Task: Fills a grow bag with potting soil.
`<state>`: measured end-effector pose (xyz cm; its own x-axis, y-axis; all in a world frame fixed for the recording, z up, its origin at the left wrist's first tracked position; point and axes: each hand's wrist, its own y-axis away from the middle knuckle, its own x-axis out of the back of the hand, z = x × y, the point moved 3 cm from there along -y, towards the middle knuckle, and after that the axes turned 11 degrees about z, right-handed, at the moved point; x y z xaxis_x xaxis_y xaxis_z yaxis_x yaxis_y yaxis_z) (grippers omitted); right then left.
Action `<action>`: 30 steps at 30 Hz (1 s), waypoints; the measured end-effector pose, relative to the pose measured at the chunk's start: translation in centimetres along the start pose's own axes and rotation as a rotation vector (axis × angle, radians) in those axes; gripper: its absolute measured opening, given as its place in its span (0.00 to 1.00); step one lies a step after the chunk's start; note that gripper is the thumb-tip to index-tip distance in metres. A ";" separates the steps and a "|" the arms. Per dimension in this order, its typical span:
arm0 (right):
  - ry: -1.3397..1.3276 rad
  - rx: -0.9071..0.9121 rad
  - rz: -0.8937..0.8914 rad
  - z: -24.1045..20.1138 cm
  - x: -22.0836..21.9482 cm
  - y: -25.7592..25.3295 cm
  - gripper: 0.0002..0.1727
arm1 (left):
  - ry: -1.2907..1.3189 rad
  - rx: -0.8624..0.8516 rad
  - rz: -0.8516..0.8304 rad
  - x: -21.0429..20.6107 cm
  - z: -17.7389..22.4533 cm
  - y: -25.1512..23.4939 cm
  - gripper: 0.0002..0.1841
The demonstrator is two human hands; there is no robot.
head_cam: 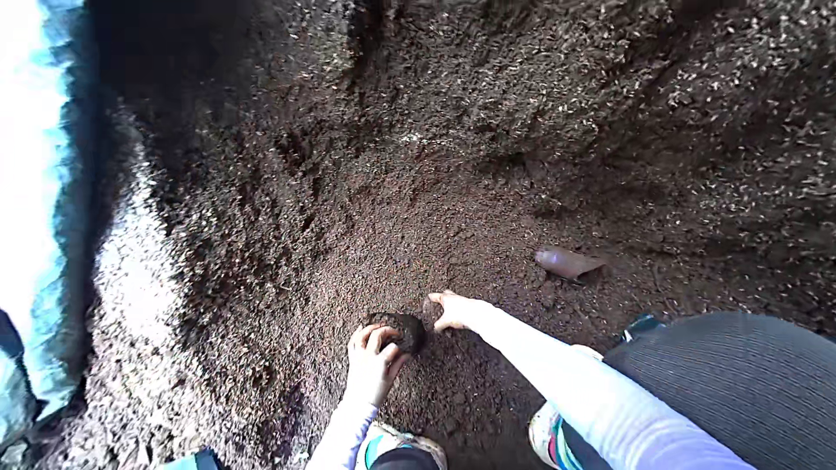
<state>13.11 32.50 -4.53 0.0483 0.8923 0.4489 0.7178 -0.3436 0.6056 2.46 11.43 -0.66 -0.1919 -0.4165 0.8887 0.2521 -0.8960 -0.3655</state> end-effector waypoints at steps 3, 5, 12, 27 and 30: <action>0.140 0.162 -0.003 -7.1 1.5 3.4 0.42 | 0.085 0.313 0.109 1.1 -0.7 0.7 0.14; 0.266 0.246 -0.016 -10.8 0.6 4.7 0.42 | 0.110 0.658 0.054 2.3 -1.2 1.0 0.22; 0.601 0.184 -0.082 -14.6 -6.1 4.4 0.36 | 0.394 1.162 -0.496 0.7 -2.1 2.3 0.26; 0.514 0.314 0.142 -12.2 -5.7 5.4 0.22 | 0.603 1.135 -0.600 -1.4 -1.0 2.3 0.28; 0.578 0.316 0.120 -11.8 -6.8 4.7 0.21 | 0.567 1.109 -0.553 -1.2 -0.6 2.0 0.24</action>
<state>7.97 21.33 3.03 -0.1767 0.5224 0.8342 0.9038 -0.2494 0.3477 2.62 10.01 -2.61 -0.8073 -0.2928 0.5124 0.5874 -0.4831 0.6493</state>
